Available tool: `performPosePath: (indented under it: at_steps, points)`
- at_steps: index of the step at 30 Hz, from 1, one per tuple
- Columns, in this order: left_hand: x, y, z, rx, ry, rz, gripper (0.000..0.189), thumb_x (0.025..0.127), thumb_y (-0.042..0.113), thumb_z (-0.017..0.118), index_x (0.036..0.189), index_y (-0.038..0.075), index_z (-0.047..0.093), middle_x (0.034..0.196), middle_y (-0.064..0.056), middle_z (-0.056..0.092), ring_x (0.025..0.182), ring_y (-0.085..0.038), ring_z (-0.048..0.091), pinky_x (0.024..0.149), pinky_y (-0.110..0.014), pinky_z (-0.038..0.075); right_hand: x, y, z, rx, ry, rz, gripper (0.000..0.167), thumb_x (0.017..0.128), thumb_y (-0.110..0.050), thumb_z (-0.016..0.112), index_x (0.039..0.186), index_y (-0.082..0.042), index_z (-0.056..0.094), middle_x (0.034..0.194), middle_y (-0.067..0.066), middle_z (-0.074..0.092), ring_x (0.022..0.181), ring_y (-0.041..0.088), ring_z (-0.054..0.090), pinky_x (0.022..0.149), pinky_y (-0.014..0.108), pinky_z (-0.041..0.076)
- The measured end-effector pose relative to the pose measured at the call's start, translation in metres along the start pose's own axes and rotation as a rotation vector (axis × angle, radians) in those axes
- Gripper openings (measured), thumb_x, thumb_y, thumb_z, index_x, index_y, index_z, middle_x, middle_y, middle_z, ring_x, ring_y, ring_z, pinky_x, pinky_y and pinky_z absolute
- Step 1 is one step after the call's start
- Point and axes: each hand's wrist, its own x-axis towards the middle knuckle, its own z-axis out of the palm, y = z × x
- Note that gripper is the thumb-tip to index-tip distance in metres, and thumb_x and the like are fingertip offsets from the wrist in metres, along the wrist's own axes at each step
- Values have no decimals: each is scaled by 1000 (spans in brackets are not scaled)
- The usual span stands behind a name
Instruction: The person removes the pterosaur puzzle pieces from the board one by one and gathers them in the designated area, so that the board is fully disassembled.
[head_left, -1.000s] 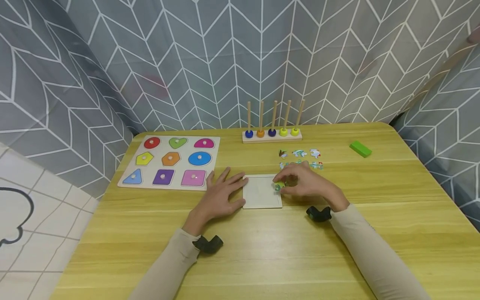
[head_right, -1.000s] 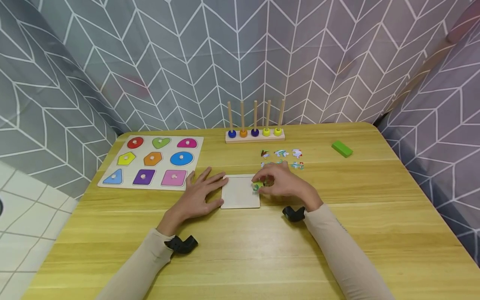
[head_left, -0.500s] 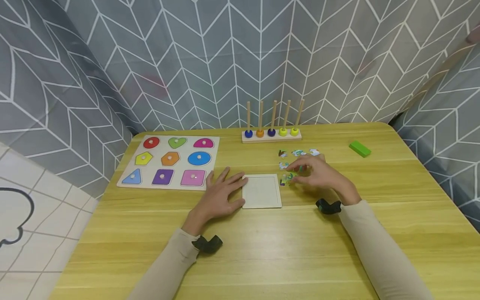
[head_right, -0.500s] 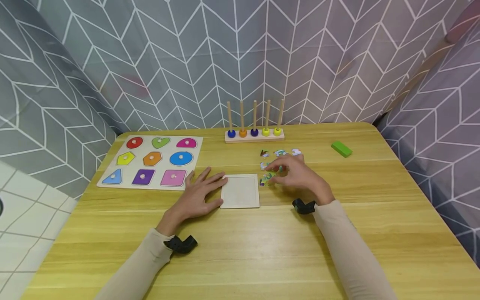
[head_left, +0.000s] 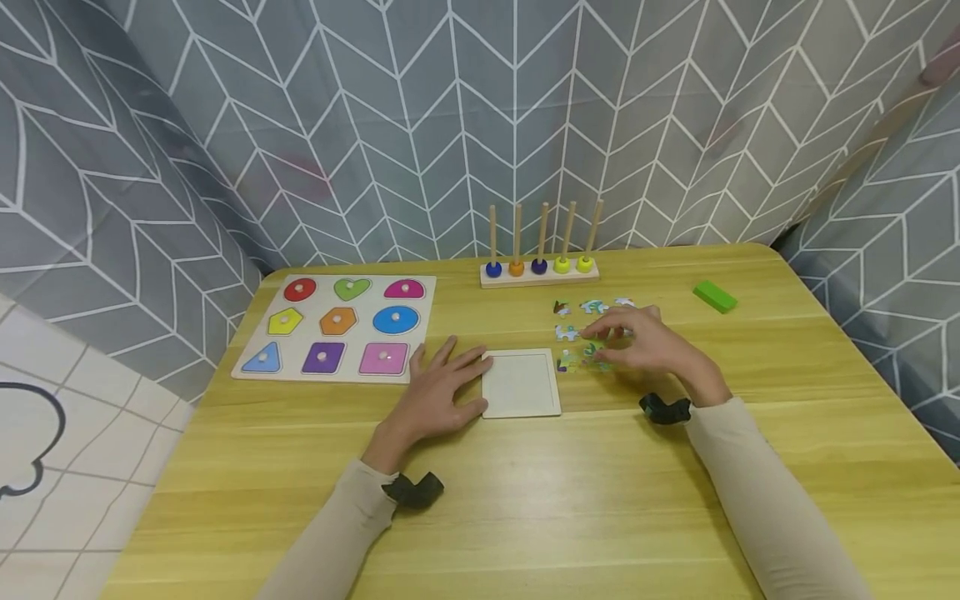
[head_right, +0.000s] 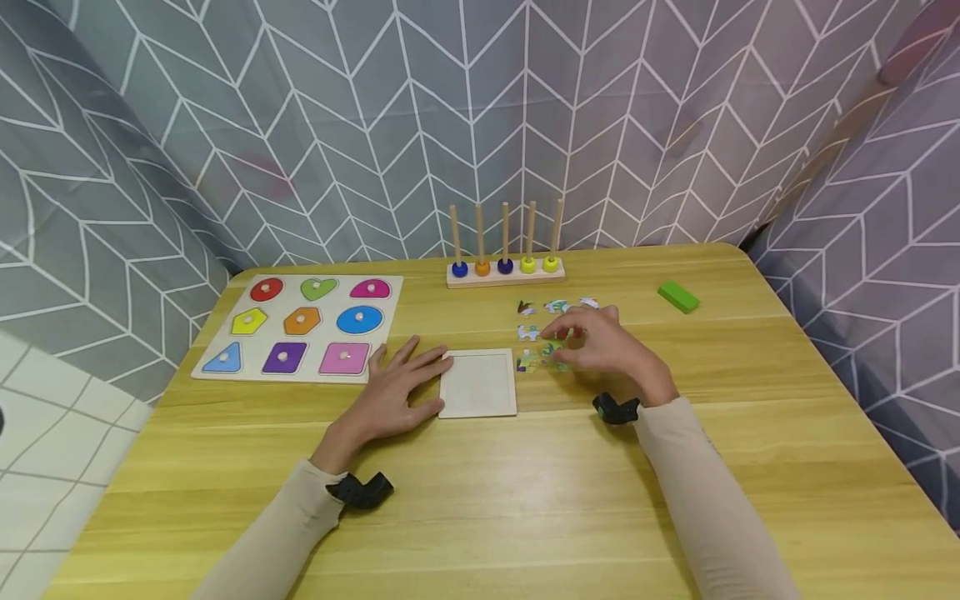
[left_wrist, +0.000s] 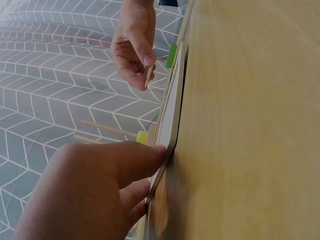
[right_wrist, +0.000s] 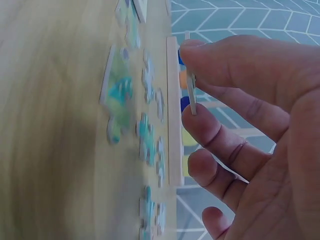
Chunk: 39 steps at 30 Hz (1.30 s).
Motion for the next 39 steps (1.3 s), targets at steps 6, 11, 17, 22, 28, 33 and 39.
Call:
performPosePath:
  at_steps: [6, 11, 17, 22, 28, 33, 39]
  points:
    - [0, 0, 0, 2, 7, 3, 65, 94, 53, 53, 155, 31, 44, 166, 8, 36, 159, -36, 16, 120, -72, 1, -12, 12, -2, -31, 30, 10, 26, 83, -15, 83, 109, -14, 79, 102, 2, 75, 98, 24, 59, 79, 39, 18]
    - [0, 0, 0, -7, 10, 6, 66, 94, 53, 54, 155, 31, 44, 165, 8, 36, 159, -37, 16, 120, -71, 0, -23, 19, -6, -42, 50, -6, 27, 80, -14, 85, 107, -13, 79, 100, 2, 75, 99, 26, 60, 77, 39, 17]
    - [0, -2, 1, -11, -3, -5, 66, 94, 54, 54, 156, 32, 42, 166, 9, 35, 159, -36, 14, 120, -71, -2, -28, 22, -11, -62, 37, 21, 28, 81, -16, 85, 107, -15, 79, 101, 1, 74, 97, 22, 58, 77, 38, 17]
    - [0, -3, 1, -15, -14, -4, 66, 95, 54, 54, 156, 32, 41, 167, 9, 33, 160, -35, 12, 121, -70, -3, -33, 24, -16, -87, 21, 23, 26, 82, -19, 85, 107, -15, 79, 99, 1, 73, 97, 24, 58, 77, 39, 17]
    - [1, -2, 0, -32, -6, 9, 66, 95, 50, 55, 156, 29, 42, 167, 7, 33, 160, -35, 13, 120, -70, -2, -40, 31, -18, -101, 18, 31, 25, 81, -20, 85, 106, -17, 79, 98, 0, 73, 98, 25, 59, 76, 39, 17]
    - [1, -1, -1, -40, -27, -8, 66, 96, 48, 54, 157, 27, 41, 168, 6, 30, 160, -34, 12, 121, -70, -4, -43, 35, -17, -102, 1, 50, 24, 81, -19, 85, 104, -18, 79, 103, 1, 75, 95, 21, 56, 76, 39, 17]
    - [0, -3, -2, -30, -32, -34, 65, 97, 42, 49, 159, 24, 38, 169, 4, 27, 160, -31, 12, 121, -70, -3, -39, 33, -16, -98, -29, 61, 24, 82, -18, 85, 105, -19, 79, 104, 1, 75, 94, 20, 54, 76, 40, 17]
